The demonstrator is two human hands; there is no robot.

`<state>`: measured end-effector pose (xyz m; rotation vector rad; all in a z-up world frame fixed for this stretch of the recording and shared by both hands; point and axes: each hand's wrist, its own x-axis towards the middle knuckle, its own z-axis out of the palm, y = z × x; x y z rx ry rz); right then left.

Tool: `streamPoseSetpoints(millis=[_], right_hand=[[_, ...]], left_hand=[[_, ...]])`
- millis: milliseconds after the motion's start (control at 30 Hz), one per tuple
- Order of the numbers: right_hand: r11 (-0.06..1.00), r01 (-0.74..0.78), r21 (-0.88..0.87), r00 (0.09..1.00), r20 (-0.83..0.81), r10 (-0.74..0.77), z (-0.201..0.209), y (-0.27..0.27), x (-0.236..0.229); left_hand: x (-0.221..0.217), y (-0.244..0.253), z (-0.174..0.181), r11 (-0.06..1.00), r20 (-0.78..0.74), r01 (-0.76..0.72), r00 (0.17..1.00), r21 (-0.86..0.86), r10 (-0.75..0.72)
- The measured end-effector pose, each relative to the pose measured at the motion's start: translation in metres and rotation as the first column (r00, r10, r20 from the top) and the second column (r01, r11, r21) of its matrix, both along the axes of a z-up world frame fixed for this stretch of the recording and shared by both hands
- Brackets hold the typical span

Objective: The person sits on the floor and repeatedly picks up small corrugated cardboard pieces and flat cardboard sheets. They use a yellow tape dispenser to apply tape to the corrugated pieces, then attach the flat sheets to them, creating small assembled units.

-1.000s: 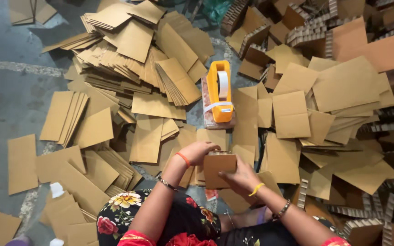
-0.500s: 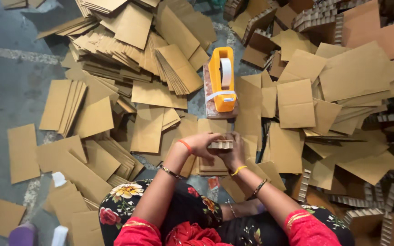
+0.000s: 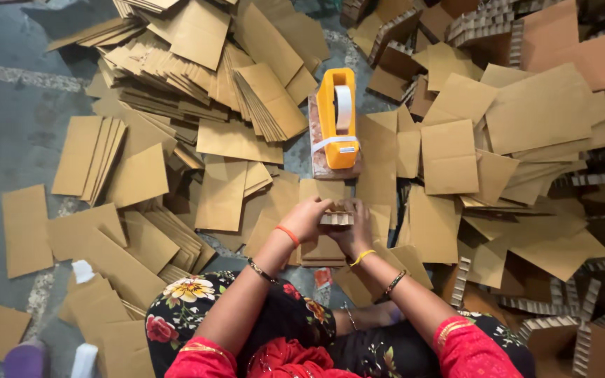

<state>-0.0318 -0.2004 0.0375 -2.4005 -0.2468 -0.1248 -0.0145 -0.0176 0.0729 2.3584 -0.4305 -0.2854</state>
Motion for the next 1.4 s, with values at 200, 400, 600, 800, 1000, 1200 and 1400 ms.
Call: streamPoseSetpoints(millis=[200, 400, 600, 800, 1000, 1200, 1400], right_hand=[[0.984, -0.026, 0.179, 1.0, 0.014, 0.023, 0.006, 0.002, 0.006], [0.989, -0.149, 0.016, 0.988, 0.042, 0.148, 0.052, -0.027, 0.029], [0.978, -0.204, 0.051, 0.973, 0.12, 0.197, 0.046, -0.034, 0.028], [0.62, -0.102, 0.778, 0.981, -0.026, 0.194, 0.033, -0.026, 0.092], [0.918, 0.03, 0.395, 0.974, -0.218, 0.062, 0.09, 0.006, 0.17], [0.77, 0.015, 0.637, 0.998, -0.051, 0.022, 0.075, -0.011, 0.051], [0.84, 0.255, 0.478, 0.896, -0.443, -0.019, 0.001, -0.022, 0.037]], left_hand=[[-0.015, -0.008, 0.014, 0.99, 0.036, -0.127, 0.991, -0.066, 0.13], [-0.01, -0.024, -0.002, 0.989, 0.241, -0.143, 0.959, -0.034, 0.147], [0.006, 0.018, 0.007, 0.985, 0.194, 0.047, 0.981, -0.164, -0.015], [-0.002, 0.011, 0.009, 0.99, 0.265, -0.052, 0.96, -0.129, 0.085], [0.01, -0.003, -0.002, 0.985, 0.316, -0.144, 0.934, -0.098, 0.168], [0.019, -0.002, -0.004, 0.988, 0.357, -0.127, 0.922, -0.087, 0.15], [0.034, -0.001, -0.003, 0.993, 0.351, -0.093, 0.929, -0.078, 0.114]])
